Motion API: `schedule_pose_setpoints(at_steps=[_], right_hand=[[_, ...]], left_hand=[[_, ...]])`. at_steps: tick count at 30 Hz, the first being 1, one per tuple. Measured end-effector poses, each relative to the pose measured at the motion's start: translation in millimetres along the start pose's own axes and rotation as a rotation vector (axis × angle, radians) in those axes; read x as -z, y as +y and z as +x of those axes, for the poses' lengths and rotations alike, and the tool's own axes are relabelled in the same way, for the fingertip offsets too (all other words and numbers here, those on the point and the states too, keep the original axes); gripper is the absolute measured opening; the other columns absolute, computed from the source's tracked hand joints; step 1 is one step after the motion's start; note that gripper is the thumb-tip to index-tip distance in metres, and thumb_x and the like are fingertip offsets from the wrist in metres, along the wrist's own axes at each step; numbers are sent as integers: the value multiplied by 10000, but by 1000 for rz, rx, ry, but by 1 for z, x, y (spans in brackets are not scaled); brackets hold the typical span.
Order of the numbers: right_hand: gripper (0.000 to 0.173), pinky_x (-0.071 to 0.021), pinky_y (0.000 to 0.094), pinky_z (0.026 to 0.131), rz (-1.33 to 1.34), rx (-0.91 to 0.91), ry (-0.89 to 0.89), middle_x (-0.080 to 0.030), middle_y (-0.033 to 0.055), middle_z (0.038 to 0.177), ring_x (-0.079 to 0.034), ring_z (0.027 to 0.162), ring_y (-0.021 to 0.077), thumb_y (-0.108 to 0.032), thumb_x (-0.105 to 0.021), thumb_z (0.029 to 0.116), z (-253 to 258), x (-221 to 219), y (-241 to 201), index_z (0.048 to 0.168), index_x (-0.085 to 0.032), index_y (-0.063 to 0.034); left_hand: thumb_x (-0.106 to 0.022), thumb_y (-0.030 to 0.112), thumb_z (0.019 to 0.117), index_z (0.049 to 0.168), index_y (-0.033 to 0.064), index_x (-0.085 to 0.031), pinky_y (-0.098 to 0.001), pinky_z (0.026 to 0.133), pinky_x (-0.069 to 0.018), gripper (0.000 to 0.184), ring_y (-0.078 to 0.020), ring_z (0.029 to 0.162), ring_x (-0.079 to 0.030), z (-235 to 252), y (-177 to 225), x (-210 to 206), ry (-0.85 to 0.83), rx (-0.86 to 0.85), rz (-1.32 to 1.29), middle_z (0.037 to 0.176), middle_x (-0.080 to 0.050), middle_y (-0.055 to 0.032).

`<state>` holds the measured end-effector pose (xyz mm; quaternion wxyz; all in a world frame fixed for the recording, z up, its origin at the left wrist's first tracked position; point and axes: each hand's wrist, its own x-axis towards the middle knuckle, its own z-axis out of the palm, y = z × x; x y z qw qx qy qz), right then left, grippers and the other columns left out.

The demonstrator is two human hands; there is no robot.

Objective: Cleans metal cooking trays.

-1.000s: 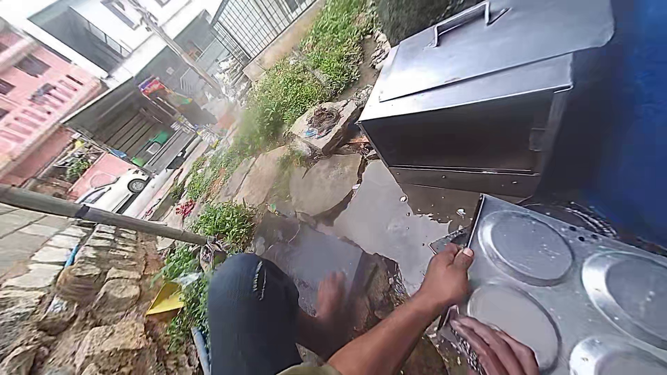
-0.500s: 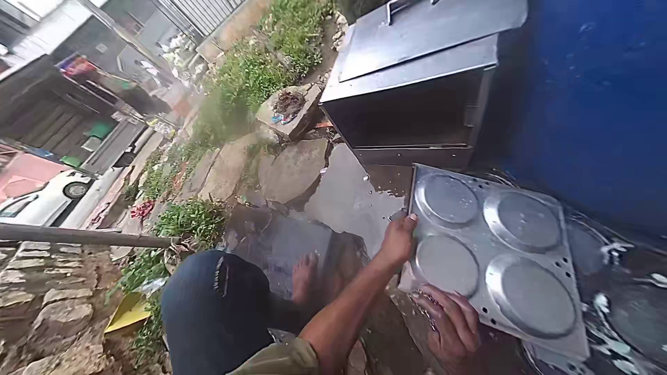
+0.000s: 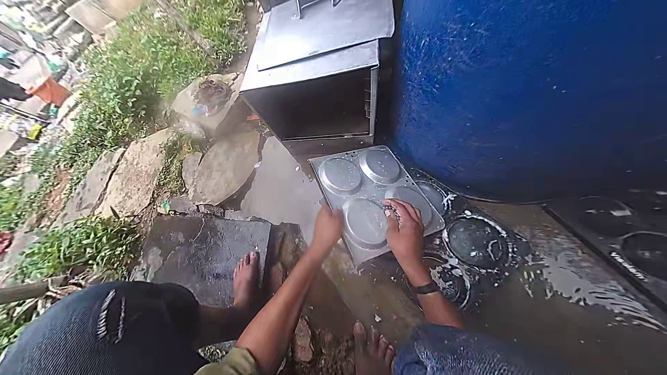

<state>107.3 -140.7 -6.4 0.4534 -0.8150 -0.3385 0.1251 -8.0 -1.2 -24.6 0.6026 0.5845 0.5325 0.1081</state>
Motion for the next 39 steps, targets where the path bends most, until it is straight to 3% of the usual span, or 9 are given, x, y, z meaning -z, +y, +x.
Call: schedule_pose_setpoints(at_steps=[5,9,13,20,23,26,32,35,39], right_hand=[[309,-460,449,1076,-120,202,48,-694,74,1250,-592,1223,288,-116,-509,1004,2,-38,55,1201,-745,-141],[279,-453,533,1079,-184,108,-75,-694,117,1262,-602,1231,345,-130,-557,1002,53,-28,78,1218,-732,-112],[265,-463,516,1080,-235,149,-101,-687,113,1264,-594,1242,339,-135,-578,1007,93,-30,84,1223,-732,-127],[321,-485,489,1074,-158,191,-72,-655,104,1336,-585,1274,312,-157,-535,998,8,-49,53,1264,-715,-139],[364,-451,496,1114,-146,201,-72,-619,104,1400,-545,1334,308,-175,-499,1000,-8,-50,54,1303,-697,-138],[374,-455,504,1118,-179,192,-133,-631,117,1380,-557,1328,310,-139,-482,1018,30,-44,64,1342,-670,-141],[320,-493,540,1040,-211,165,12,-617,162,1354,-573,1276,364,-115,-513,1030,117,-51,70,1302,-681,-130],[335,-458,538,1091,-90,24,57,-607,152,1384,-548,1318,344,-86,-519,1017,106,-59,50,1311,-677,-118],[349,-480,481,1085,0,48,-2,-587,142,1412,-552,1315,303,-142,-507,1016,45,-60,30,1313,-691,-141]], left_hand=[[-470,152,1078,1402,-20,-475,-390,903,-590,367,-207,1016,-704,-1,-11,4,-42,13,-103,1166,-682,-173],[-476,118,1066,1412,-42,-455,-380,919,-583,382,-200,1031,-696,-11,-5,-7,-52,-33,-119,1183,-671,-182],[-487,132,1064,1440,-36,-449,-388,947,-574,414,-207,1068,-689,-6,2,-8,-71,-57,-112,1219,-666,-185],[-488,191,1067,1265,0,-603,-425,854,-587,298,-220,932,-703,8,-9,15,44,-61,-28,1041,-702,-152],[-467,172,1075,1296,-8,-585,-413,852,-588,309,-214,937,-703,7,-12,13,33,-58,-54,1056,-698,-157],[-466,164,1077,1338,-27,-555,-401,875,-593,335,-210,961,-709,0,-12,4,4,-72,-51,1093,-701,-165],[-484,199,1065,1301,1,-587,-428,889,-583,325,-208,965,-708,-10,9,-4,-11,-125,74,1066,-710,-141],[-490,221,1068,1281,3,-598,-420,872,-588,324,-202,941,-710,-14,9,-5,-5,-129,80,1037,-713,-132],[-448,351,1089,1203,25,-652,-453,845,-575,401,-213,897,-700,-9,10,7,63,-136,166,957,-709,-118]])
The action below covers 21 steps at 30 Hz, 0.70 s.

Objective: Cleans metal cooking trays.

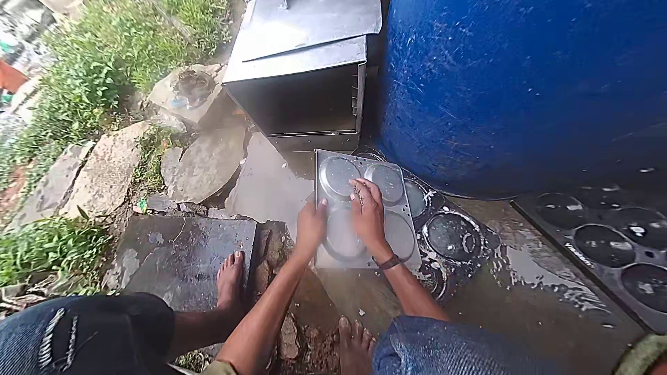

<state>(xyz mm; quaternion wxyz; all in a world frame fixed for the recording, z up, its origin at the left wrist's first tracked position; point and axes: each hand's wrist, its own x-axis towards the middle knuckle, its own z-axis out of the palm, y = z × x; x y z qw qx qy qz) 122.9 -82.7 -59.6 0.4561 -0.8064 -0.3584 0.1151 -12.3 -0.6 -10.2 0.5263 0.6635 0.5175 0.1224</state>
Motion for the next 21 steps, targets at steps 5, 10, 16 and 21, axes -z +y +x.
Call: schedule_pose_setpoints(at_steps=[5,10,16,21], right_hand=[[359,-533,404,1049,53,192,-70,-596,88,1411,-566,1307,243,-88,-561,1000,-69,-4,-58,1324,-689,-177],[458,-521,399,1079,74,285,-57,-586,137,1425,-555,1340,269,-10,-595,957,-88,-13,-74,1406,-610,-99],[255,-516,441,1081,114,491,11,-694,107,1277,-614,1273,271,-64,-607,989,-129,7,-19,1180,-745,-162],[301,-454,478,1107,-24,141,103,-628,122,1368,-568,1296,293,-75,-508,1010,-105,40,42,1219,-718,-123]], left_hand=[[-278,438,1117,1132,68,-639,-419,751,-554,517,-191,822,-653,-4,-6,-5,15,-25,-134,876,-660,-91],[-275,667,1042,1287,184,-631,-358,855,-567,649,-97,1014,-655,-23,-2,-1,-67,109,-387,1133,-697,-15],[-464,415,1084,1303,128,-550,-382,900,-544,371,-138,1064,-630,-12,3,7,-55,87,-276,1203,-647,-61],[-512,226,1076,1418,103,-480,-388,844,-587,364,-168,997,-676,-7,2,3,-33,88,-328,1190,-661,-106]])
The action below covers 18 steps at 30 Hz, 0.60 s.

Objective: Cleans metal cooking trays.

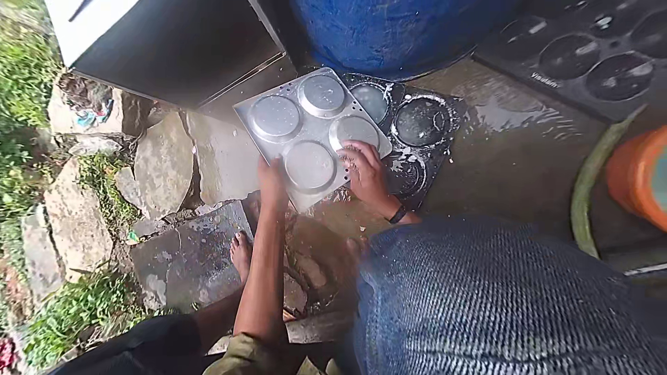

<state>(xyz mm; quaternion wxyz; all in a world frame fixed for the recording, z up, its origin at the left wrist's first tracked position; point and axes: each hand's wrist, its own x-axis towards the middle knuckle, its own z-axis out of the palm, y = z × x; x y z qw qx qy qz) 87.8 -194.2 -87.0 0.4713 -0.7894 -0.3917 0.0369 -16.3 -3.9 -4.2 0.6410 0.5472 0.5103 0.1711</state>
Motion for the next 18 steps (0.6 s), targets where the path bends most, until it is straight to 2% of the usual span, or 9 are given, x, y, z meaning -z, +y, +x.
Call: schedule_pose_setpoints(at_steps=[3,6,8,10,12,15,17,18], right_hand=[[326,-419,487,1146,-69,-90,-65,-614,97,1386,-546,1328,281,-56,-540,998,48,-3,10,1277,-689,-135],[362,-474,457,1080,-65,-123,-127,-645,104,1330,-592,1251,289,-33,-584,950,101,-30,0,1273,-704,-147],[393,-479,446,1072,-52,-126,-138,-621,114,1359,-581,1256,302,-37,-584,944,119,-47,-13,1301,-691,-162],[391,-491,451,1068,5,-113,-154,-613,116,1387,-579,1276,301,-47,-580,953,110,-48,-23,1309,-691,-162],[356,-512,430,1062,38,-65,-150,-639,80,1361,-593,1276,257,-49,-556,978,77,-37,-26,1272,-714,-172],[302,-449,463,1121,3,11,-102,-647,54,1357,-576,1302,240,-70,-558,1001,19,-17,-20,1210,-738,-193],[338,-433,492,1119,-6,-41,-9,-647,68,1358,-577,1290,260,-46,-525,987,-2,-5,-6,1194,-749,-193],[331,-444,482,1107,5,-123,57,-636,85,1360,-570,1288,268,-51,-494,1005,-5,-1,4,1195,-740,-164]], left_hand=[[-533,213,1068,1357,74,-522,-388,802,-599,322,-178,935,-691,3,-3,-5,22,-5,-1,1108,-681,-118],[-529,222,1071,1340,72,-541,-374,798,-595,309,-163,916,-691,-2,3,-6,-11,-14,85,1091,-688,-108],[-525,212,1073,1326,64,-552,-359,789,-590,294,-152,893,-686,-6,7,-9,5,-22,121,1068,-685,-102],[-522,185,1072,1271,41,-575,-342,739,-592,252,-146,825,-684,-5,9,-7,68,-32,132,985,-685,-98],[-521,157,1069,1230,22,-594,-322,716,-595,223,-133,797,-687,1,7,2,109,-51,148,942,-688,-90],[-522,143,1067,1262,22,-589,-319,749,-593,240,-127,831,-689,8,3,13,100,-53,166,979,-692,-85],[-529,153,1066,1281,35,-581,-329,754,-600,250,-134,840,-697,9,-3,12,90,-38,146,989,-697,-85],[-524,151,1068,1289,36,-569,-334,759,-601,253,-139,849,-697,9,-5,10,79,-30,127,996,-695,-90]])
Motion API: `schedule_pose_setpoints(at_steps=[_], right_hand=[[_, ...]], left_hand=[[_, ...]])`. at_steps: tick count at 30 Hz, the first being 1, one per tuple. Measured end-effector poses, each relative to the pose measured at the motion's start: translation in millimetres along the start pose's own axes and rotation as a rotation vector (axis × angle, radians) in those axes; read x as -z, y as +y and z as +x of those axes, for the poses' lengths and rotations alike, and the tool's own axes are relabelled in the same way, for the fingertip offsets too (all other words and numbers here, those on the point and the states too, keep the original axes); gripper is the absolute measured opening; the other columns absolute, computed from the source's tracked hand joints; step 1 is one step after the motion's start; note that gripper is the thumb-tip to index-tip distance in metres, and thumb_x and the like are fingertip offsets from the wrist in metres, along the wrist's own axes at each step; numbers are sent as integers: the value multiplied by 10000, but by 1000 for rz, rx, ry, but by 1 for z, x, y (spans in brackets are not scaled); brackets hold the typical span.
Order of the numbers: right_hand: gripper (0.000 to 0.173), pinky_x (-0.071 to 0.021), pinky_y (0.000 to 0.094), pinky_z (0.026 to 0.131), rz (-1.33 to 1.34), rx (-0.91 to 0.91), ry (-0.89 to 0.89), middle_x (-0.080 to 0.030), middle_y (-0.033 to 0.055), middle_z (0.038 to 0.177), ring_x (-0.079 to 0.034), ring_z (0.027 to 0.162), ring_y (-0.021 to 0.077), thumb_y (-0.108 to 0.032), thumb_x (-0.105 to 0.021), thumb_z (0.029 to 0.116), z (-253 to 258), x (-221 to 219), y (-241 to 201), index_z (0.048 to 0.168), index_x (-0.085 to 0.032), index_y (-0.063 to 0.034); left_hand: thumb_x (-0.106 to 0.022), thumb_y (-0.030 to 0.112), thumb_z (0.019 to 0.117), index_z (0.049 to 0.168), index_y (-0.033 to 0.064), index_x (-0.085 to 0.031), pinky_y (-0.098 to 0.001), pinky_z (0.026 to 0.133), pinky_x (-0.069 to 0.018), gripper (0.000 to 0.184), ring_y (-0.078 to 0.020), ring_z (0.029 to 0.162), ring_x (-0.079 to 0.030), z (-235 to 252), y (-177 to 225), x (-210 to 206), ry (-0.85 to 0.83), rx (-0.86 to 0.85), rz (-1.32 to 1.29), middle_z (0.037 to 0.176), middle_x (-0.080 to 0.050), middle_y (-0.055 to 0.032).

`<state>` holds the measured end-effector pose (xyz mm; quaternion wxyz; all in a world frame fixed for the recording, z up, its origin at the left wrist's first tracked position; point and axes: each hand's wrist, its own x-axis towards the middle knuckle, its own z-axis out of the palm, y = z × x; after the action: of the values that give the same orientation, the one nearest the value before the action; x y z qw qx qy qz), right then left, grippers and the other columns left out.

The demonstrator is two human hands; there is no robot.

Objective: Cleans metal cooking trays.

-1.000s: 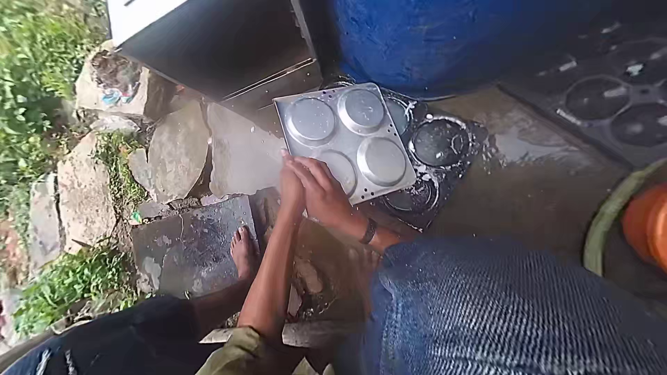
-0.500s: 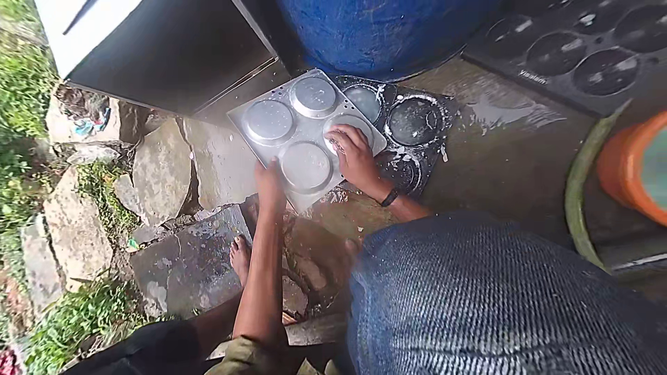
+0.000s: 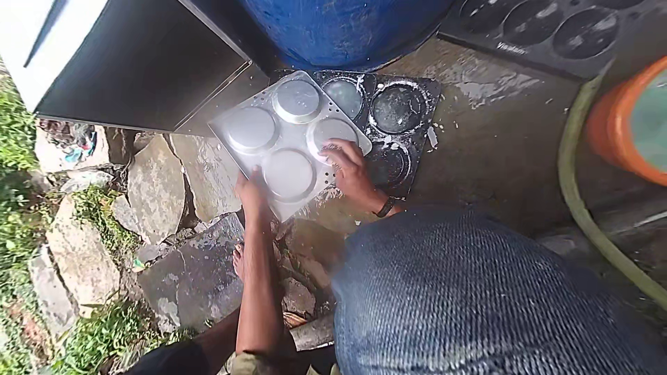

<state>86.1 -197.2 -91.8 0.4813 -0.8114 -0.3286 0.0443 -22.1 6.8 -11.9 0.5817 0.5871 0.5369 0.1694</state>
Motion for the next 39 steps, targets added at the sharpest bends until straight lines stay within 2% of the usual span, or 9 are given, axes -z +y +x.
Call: schedule_pose_setpoints(at_steps=[5,9,12,15,18,24,31,35,39], right_hand=[[337,-441,476,1108,-77,-388,118,-646,91,1341,-571,1295,262,-47,-498,985,53,10,51,1224,-719,-133],[414,-218,711,1164,-252,-412,-140,-626,80,1380,-551,1327,301,-113,-546,975,92,3,42,1368,-644,-200],[492,-159,695,1208,-402,-332,-197,-586,205,1419,-526,1359,384,-199,-543,1003,105,-14,15,1482,-528,-82],[564,-267,583,1226,-374,-213,-246,-467,281,1524,-431,1444,422,-165,-535,1008,83,-35,-28,1547,-428,-42],[572,-445,476,1130,-288,-91,-248,-533,244,1478,-559,1340,375,-30,-538,950,59,-46,-57,1518,-484,-69],[503,-334,485,1222,-221,-166,-184,-512,153,1537,-383,1497,328,5,-563,916,98,-46,-16,1413,-597,-63],[406,-510,535,1033,-190,-366,-49,-683,160,1303,-658,1199,334,-11,-539,948,96,1,45,1328,-668,-74],[381,-508,466,1078,-117,-211,-22,-632,66,1425,-619,1293,243,-16,-545,973,54,6,32,1308,-695,-117],[398,-506,433,1080,-56,-81,-25,-653,36,1399,-626,1277,208,0,-520,967,75,-10,47,1286,-714,-137]], left_hand=[[-523,136,1067,1283,16,-563,-336,753,-607,251,-141,843,-700,8,-8,0,-17,-15,-28,986,-696,-106],[-520,141,1069,1285,20,-559,-329,754,-608,251,-134,839,-702,8,-8,2,-63,-20,-1,986,-697,-97],[-532,131,1061,1271,14,-568,-322,762,-608,243,-124,847,-701,2,-5,-4,-52,-50,8,986,-698,-96],[-537,113,1055,1250,10,-587,-309,752,-600,227,-114,825,-695,-2,-6,-3,-23,-68,22,964,-696,-86],[-540,115,1054,1248,4,-584,-313,743,-604,227,-119,818,-700,0,-10,1,-24,-70,28,953,-699,-89],[-527,133,1064,1256,10,-567,-318,756,-596,232,-124,836,-691,-1,-7,0,-36,-28,0,985,-688,-96],[-530,122,1060,1235,15,-589,-297,749,-597,212,-104,813,-691,8,-6,10,-25,-60,-5,956,-694,-72],[-528,133,1063,1208,17,-602,-284,716,-592,200,-96,779,-687,8,-1,18,-42,-59,21,915,-693,-60],[-518,117,1064,1243,21,-587,-280,734,-595,215,-90,807,-692,7,4,18,-66,-54,15,948,-698,-57]])
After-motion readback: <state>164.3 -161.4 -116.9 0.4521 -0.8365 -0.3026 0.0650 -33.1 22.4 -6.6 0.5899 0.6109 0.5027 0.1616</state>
